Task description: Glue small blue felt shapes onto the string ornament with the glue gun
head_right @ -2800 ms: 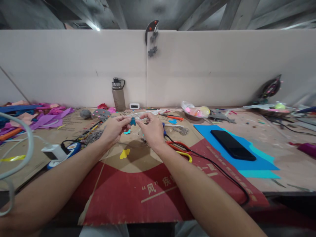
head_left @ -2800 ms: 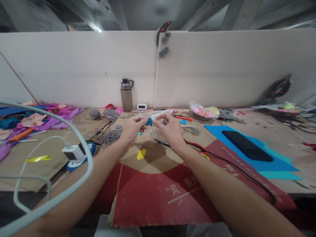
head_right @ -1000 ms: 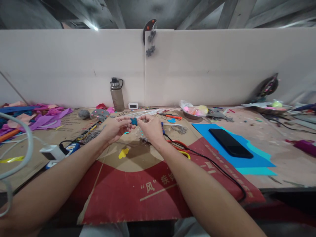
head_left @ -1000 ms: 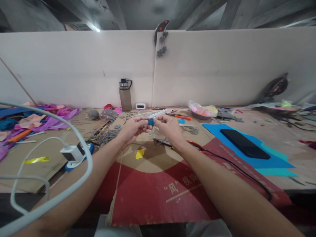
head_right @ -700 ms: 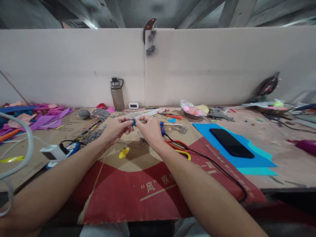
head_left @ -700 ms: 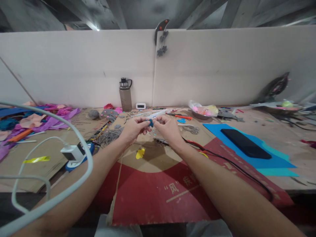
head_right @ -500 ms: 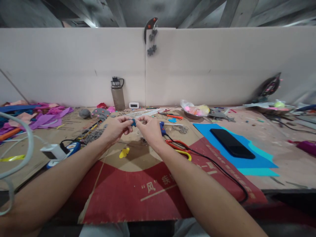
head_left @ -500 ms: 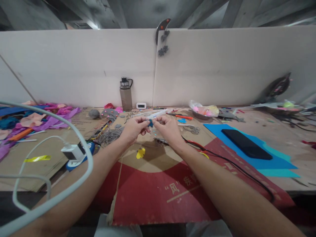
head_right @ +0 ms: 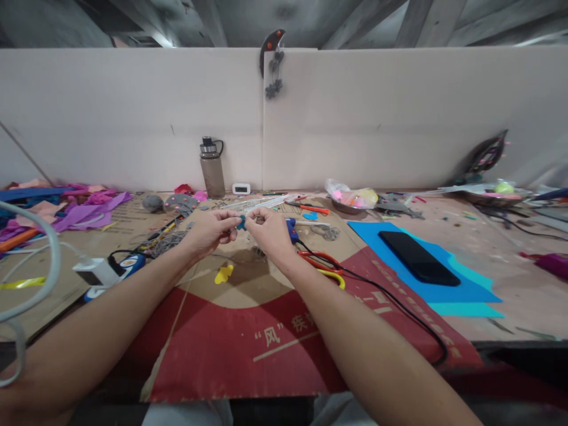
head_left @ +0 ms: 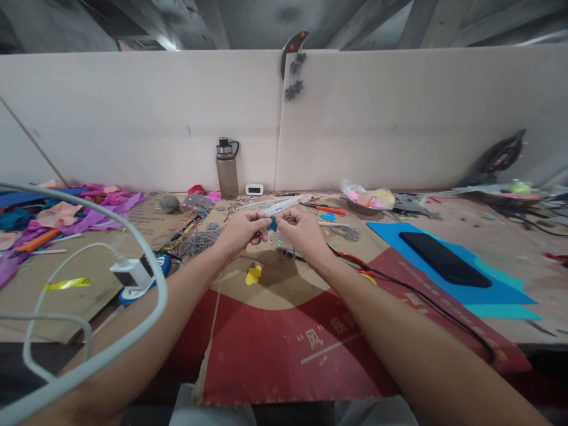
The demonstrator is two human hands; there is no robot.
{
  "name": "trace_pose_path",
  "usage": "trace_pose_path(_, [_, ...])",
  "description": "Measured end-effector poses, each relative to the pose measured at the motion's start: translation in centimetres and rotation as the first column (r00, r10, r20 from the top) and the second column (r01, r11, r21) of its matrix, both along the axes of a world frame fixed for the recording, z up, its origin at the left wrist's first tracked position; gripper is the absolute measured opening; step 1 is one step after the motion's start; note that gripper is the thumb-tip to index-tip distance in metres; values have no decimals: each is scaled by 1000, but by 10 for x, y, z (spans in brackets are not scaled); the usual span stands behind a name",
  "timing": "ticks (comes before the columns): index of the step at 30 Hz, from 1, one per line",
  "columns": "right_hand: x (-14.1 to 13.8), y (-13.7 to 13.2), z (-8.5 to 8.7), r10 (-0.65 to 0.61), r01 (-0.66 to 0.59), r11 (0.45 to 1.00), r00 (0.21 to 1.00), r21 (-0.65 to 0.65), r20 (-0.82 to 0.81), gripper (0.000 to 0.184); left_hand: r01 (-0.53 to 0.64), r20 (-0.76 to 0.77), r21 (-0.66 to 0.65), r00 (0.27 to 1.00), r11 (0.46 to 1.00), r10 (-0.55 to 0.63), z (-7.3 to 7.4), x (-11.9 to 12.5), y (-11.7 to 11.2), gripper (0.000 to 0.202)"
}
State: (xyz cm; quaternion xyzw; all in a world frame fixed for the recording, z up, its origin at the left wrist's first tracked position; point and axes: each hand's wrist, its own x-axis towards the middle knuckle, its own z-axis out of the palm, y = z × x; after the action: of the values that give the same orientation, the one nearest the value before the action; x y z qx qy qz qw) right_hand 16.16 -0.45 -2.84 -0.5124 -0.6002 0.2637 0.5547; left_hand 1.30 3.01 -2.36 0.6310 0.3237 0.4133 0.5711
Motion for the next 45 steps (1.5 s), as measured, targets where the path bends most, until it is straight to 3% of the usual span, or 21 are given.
trace_pose_path(7, [5,4,0,1,-1,1000,998,-13,-64,13,51,67,-51,997,997,-47,4,0,-2,22])
trace_pose_path(13, [1,2,-3,27,-27,1000,1000,3,-11,16,-56,4,28,998,998,56,0,2,-3,25])
trace_pose_path(20, [1,4,-9,102,-105,993,993,47,62,18,-159,-111,117,979,980,172,0,0,-4,12])
trace_pose_path(29, [1,1,-3,221,-225,973,972,-53,-76,38,-179,-121,138,973,974,196,-1,-2,1,14])
trace_pose_path(35, [1,5,-9,285,-287,958,956,-13,-75,25,-152,-180,208,965,966,191,-2,-2,0,8])
trace_pose_path(45, [4,10,-16,232,-231,972,973,30,-8,14,-156,-180,196,965,968,192,-1,-2,-1,12])
